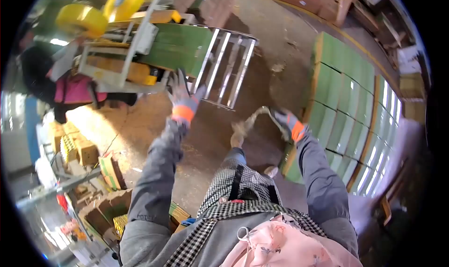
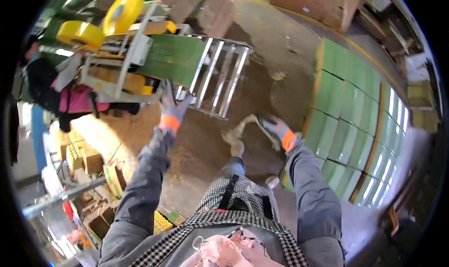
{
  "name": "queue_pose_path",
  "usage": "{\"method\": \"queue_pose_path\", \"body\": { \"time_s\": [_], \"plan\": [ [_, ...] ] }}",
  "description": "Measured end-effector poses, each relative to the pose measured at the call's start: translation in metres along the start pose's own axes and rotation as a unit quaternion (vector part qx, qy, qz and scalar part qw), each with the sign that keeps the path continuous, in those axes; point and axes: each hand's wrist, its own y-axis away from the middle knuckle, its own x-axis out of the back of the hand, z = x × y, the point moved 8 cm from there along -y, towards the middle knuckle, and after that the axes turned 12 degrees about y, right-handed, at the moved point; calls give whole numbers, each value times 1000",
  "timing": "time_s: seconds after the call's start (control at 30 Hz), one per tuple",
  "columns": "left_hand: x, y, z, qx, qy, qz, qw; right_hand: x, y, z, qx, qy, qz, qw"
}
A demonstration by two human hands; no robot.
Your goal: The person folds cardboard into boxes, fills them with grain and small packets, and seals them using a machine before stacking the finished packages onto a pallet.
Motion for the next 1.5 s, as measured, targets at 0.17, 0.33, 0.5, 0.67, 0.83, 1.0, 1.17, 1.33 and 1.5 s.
{"method": "queue_pose_path", "body": {
  "time_s": [0.17, 0.33, 0.5, 0.67, 0.83, 1.0, 1.17, 1.33, 1.5],
  "plan": [
    [-57, -113, 0, 50, -314, -78, 945, 73, 8, -110, -73, -48, 304, 949],
    [-57, -92, -35, 17, -339, -84, 937, 79, -72, -76, 128, -57, -13, 990],
    [-33, -13, -26, -94, -253, -102, 958, 102, -58, -11, 162, 371, 228, 886],
    [-52, 73, -36, -144, -216, -254, 932, -31, -129, -72, 92, 26, 21, 995],
    [-8, 60, -31, -98, 225, -67, 967, -99, -88, -56, 95, -102, -65, 988],
    [6, -21, -138, 213, 581, 216, 755, -62, 16, -34, -21, -204, 11, 979],
    [-40, -92, -191, 68, 6, 5, 998, -16, 174, -20, -72, -385, 146, 908],
    [-70, -133, -221, -154, -497, -93, 849, 39, 290, 41, 46, -444, 298, 844],
    [-159, 8, -23, -3, 460, -193, 866, 115, 423, 156, 102, -478, 406, 772]
  ]
}}
